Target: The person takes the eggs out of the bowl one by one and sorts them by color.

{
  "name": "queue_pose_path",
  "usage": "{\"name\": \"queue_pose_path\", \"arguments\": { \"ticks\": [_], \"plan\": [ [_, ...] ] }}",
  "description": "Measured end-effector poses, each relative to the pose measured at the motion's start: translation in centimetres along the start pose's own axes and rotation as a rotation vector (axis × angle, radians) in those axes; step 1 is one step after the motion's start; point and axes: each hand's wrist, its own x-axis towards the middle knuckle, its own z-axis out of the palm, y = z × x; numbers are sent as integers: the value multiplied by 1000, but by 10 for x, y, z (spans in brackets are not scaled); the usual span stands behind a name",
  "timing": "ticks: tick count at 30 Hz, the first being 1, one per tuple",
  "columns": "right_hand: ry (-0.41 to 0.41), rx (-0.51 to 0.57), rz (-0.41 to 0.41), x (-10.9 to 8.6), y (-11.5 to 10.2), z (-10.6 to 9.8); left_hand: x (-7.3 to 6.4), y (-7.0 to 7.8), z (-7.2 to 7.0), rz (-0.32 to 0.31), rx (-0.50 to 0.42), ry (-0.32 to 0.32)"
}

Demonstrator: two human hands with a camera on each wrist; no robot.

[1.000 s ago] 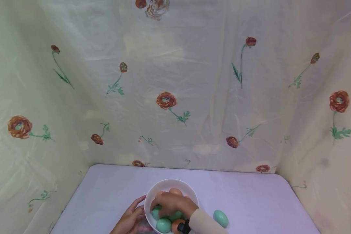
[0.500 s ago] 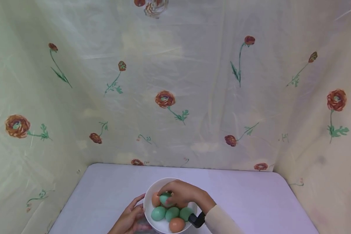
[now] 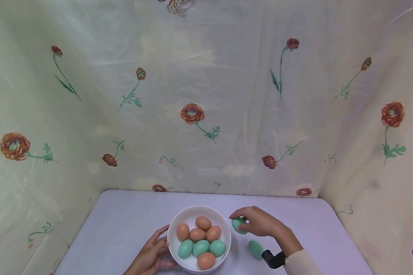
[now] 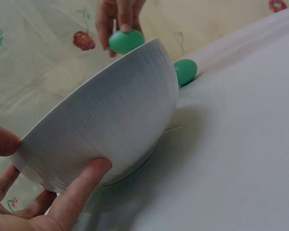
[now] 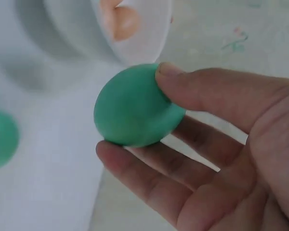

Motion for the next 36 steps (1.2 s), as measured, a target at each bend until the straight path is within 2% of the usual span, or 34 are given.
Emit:
{"name": "queue_pose_path", "arguments": {
  "ticks": [8,21,29,36],
  "plan": [
    [31,27,124,-18,39,2,2,1,-1,0,0,9],
    [73,67,392,-20,81,26,0,1,-1,-7,5,12],
    [84,113,443,-24,94,42,-2,-1,-2,-13,-3,-12],
    [82,124,468,-22,95,43,-2,1,-3,4,-7,-24]
  ]
}}
